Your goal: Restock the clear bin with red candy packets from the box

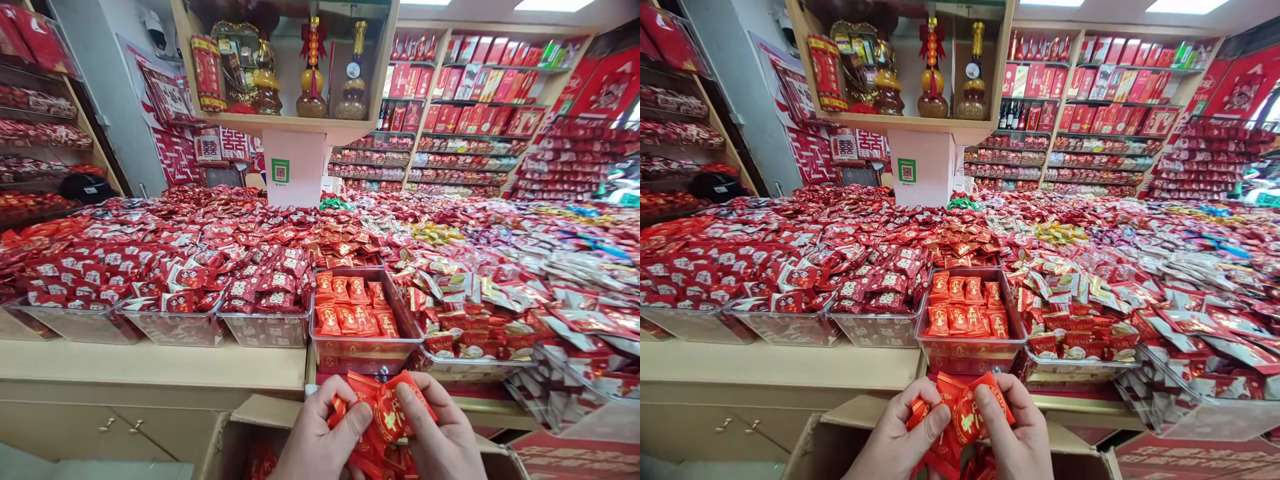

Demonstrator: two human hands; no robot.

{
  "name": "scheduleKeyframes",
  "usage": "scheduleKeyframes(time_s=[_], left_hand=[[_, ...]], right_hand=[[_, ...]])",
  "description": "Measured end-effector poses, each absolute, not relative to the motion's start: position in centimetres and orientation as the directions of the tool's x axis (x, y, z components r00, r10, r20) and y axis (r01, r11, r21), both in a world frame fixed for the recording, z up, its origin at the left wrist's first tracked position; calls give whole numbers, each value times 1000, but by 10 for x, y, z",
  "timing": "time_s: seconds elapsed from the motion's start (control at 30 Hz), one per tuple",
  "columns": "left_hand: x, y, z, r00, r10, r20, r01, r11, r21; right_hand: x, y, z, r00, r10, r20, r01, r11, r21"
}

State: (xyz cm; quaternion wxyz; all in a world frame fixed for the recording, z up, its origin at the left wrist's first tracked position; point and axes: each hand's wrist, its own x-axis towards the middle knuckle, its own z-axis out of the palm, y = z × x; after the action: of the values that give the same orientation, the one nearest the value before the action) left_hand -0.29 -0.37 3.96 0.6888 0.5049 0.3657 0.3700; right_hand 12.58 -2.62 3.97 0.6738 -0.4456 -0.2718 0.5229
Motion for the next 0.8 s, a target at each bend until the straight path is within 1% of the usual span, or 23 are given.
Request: scheduleKeyframes(time_s=[0.1,0.23,0.3,0.37,0.43,0.53,0.67,0.77,0.8], left_hand=[[-2,-2,41,422,900,-112,-205,215,955],[2,-3,40,344,937,-69,-276,171,946],[3,-4,40,305,951,-55,-295,149,944],[3,-4,40,255,966,-51,-315,133,940],[3,-5,40,223,974,-49,-335,124,934],[3,-5,40,249,967,-61,-316,140,938],[-1,-4,38,346,932,-111,-254,207,945],[-5,-1,38,418,907,-51,-255,170,952],[-6,-1,38,447,894,-32,-239,154,959]], right_hand=[[122,-20,41,238,963,-127,-603,43,-797],[122,-11,41,220,968,-124,-672,58,-738],[121,-10,42,195,974,-117,-683,49,-729],[119,-12,44,147,984,-100,-641,18,-768],[115,-16,45,113,989,-96,-564,-16,-825],[112,-21,46,105,989,-104,-495,-39,-868],[121,-23,46,164,986,-37,-447,41,-893],[128,-24,46,135,987,89,-313,128,-941],[129,-25,45,110,988,109,-287,137,-948]])
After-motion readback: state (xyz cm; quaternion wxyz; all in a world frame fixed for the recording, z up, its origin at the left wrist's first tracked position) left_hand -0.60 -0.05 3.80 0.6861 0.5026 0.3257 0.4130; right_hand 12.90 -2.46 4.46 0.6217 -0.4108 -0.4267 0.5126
